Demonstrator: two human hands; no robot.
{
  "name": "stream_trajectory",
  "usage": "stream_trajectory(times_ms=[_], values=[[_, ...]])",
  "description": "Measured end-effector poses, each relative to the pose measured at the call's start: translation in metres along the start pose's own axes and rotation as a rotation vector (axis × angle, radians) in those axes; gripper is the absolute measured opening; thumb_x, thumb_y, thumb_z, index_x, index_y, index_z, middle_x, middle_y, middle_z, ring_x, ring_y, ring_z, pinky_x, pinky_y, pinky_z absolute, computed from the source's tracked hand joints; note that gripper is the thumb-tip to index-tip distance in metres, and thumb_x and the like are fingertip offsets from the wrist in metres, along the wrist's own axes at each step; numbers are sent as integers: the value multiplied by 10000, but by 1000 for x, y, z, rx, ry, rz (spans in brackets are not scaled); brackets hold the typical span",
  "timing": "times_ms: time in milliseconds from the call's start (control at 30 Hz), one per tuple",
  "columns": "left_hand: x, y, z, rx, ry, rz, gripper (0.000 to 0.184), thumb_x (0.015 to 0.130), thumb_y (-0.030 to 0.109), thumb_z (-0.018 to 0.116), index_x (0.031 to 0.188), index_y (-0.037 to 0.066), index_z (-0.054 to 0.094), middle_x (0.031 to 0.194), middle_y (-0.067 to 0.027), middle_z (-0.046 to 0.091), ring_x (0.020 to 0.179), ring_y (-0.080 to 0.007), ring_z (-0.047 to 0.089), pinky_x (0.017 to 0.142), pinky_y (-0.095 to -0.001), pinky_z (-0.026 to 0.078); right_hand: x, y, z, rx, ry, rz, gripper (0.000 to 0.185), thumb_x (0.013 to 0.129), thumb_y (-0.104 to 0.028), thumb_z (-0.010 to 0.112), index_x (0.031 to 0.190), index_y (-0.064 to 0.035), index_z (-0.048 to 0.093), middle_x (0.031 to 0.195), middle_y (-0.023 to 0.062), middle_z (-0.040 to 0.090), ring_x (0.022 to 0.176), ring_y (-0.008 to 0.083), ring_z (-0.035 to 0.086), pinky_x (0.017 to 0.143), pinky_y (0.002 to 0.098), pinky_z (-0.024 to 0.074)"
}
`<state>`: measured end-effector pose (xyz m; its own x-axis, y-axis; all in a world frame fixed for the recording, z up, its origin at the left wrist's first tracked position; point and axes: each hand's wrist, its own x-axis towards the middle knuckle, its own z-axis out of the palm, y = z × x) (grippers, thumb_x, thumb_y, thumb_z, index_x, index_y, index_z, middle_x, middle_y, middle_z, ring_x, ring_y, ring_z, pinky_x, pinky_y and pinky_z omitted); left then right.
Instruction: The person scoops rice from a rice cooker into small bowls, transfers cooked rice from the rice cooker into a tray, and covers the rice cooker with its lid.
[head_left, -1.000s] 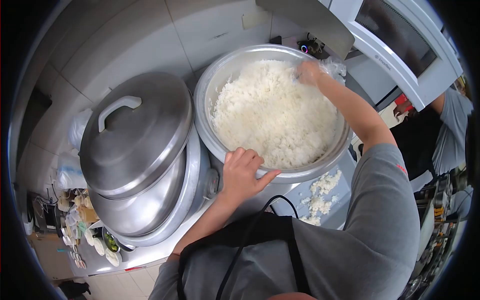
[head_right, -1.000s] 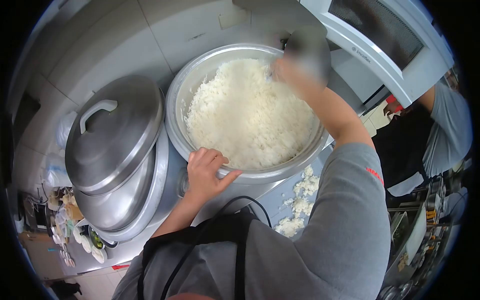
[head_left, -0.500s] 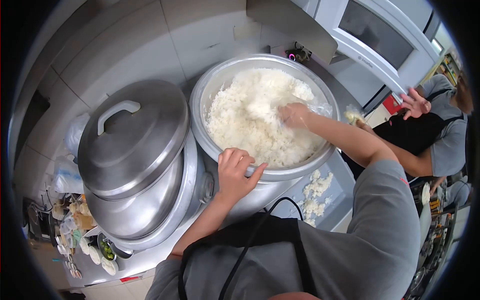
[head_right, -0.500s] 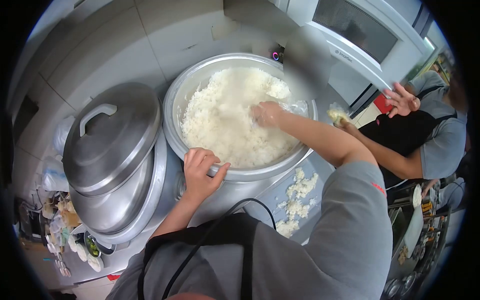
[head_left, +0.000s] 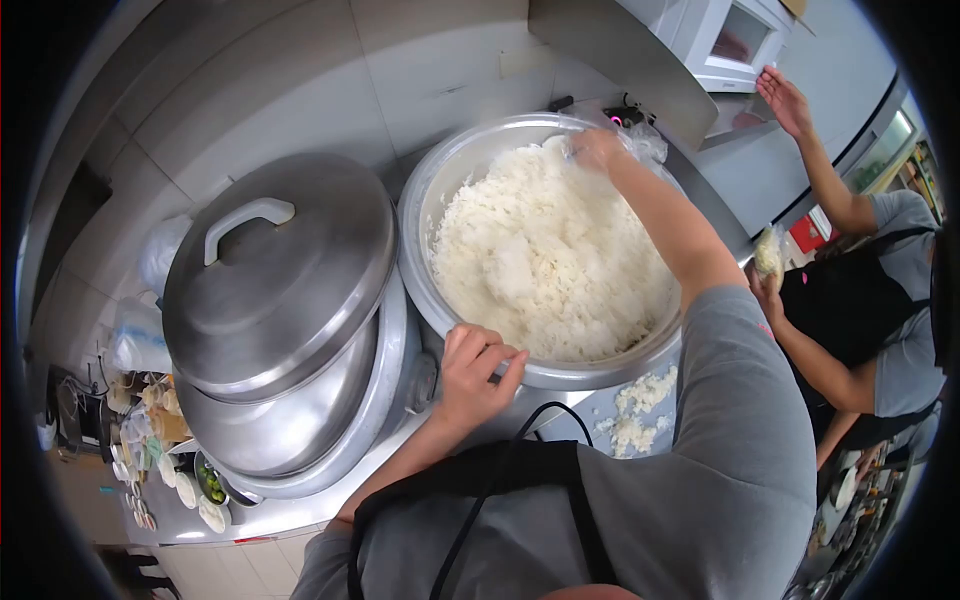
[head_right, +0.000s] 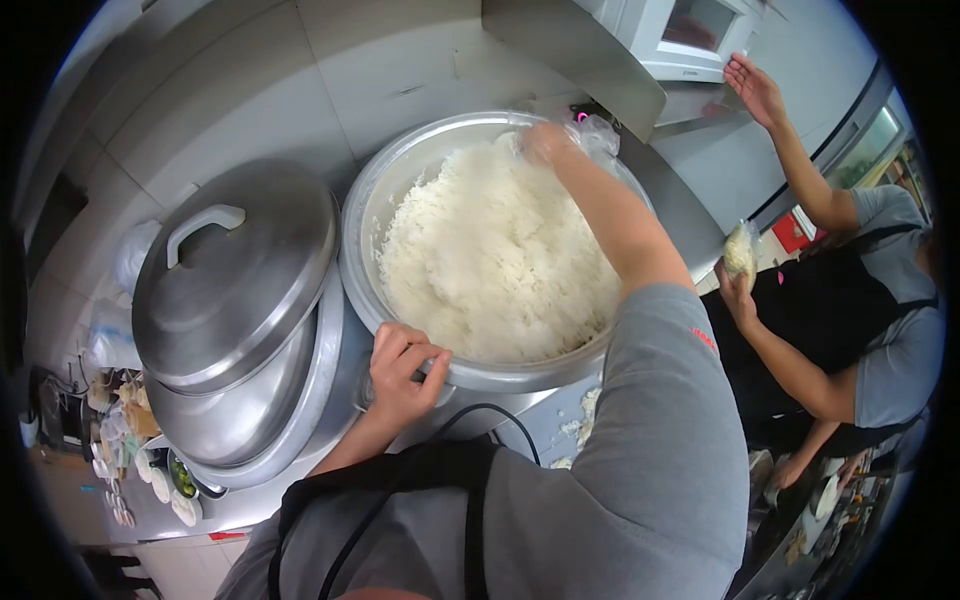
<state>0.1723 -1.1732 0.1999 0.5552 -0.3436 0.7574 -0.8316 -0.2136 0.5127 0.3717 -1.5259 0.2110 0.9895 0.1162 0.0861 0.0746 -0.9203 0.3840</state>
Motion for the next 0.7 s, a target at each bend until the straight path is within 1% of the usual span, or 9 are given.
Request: stream_trajectory(times_ms=[100, 200, 233, 300, 367, 467, 600, 667, 700], values=[[0, -1, -1, -25, -1, -7, 111, 605, 39, 672, 637, 58, 567, 671, -53, 502, 658, -230, 475, 595, -322, 361, -3, -6, 3, 351, -40, 124, 221, 789, -165, 482, 931, -92, 634, 1044, 71, 593, 1008, 244, 538, 817, 364, 449], [-1, -1, -1, -38, 1, -3, 104, 608, 29, 665, 635, 51, 567, 676, -61, 506, 648, -236, 475, 595, -324, 365, 7, 11, 68, 313, -135, -270, 189, 772, -198, 494, 878, -130, 635, 950, 42, 617, 969, 230, 557, 789, 336, 464], [0, -1, -1, -45, 16, 7, 87, 607, 10, 648, 632, 35, 569, 663, -67, 504, 635, -233, 468, 581, -318, 363, -6, -1, 65, -64, -159, -404, 196, 765, -200, 490, 890, -129, 625, 953, 45, 611, 964, 233, 557, 778, 329, 469], [1, -2, 0, -54, 33, 17, 70, 606, -9, 631, 629, 19, 571, 649, -73, 502, 622, -231, 461, 566, -313, 361, -28, -24, 56, -448, -180, -529, 205, 758, -203, 487, 901, -129, 614, 956, 49, 605, 960, 237, 558, 768, 323, 473], [-1, -1, 0, -57, 48, 4, 77, 610, -13, 632, 623, 20, 565, 648, -73, 502, 619, -230, 461, 556, -315, 358, -49, -57, 20, 209, -270, -183, 243, 750, -188, 467, 939, -106, 596, 1018, 58, 590, 1016, 234, 529, 827, 327, 444], [-1, 0, 1, -36, 58, 10, 107, 609, 20, 660, 624, 33, 554, 647, -67, 500, 623, -241, 472, 561, -325, 361, -63, -94, -19, 350, -425, -125, 219, 756, -200, 455, 894, -122, 606, 1072, 68, 563, 981, 217, 537, 811, 310, 449], [-6, 0, 0, -35, 51, -6, 106, 611, 18, 656, 642, 35, 556, 678, -69, 505, 668, -249, 483, 589, -332, 373, -94, -135, 106, 1055, -108, -439, 350, 814, -353, 443, 1112, -200, 545, 1111, 67, 549, 1043, 239, 497, 918, 348, 362], [-6, 0, -5, 24, 15, 33, 112, 619, 16, 636, 706, 31, 568, 744, -78, 519, 750, -258, 487, 702, -358, 404, -106, -124, -13, 673, -267, -345, 325, 832, -340, 452, 1109, -197, 547, 1109, 68, 547, 1030, 237, 500, 914, 360, 359], [-5, -1, -6, 30, 21, 35, 112, 619, 16, 636, 706, 31, 568, 744, -78, 519, 750, -258, 487, 702, -358, 404, -99, -124, -65, 233, -311, -274, 307, 834, -322, 467, 1093, -183, 552, 1102, 67, 548, 1015, 234, 507, 902, 365, 366]])
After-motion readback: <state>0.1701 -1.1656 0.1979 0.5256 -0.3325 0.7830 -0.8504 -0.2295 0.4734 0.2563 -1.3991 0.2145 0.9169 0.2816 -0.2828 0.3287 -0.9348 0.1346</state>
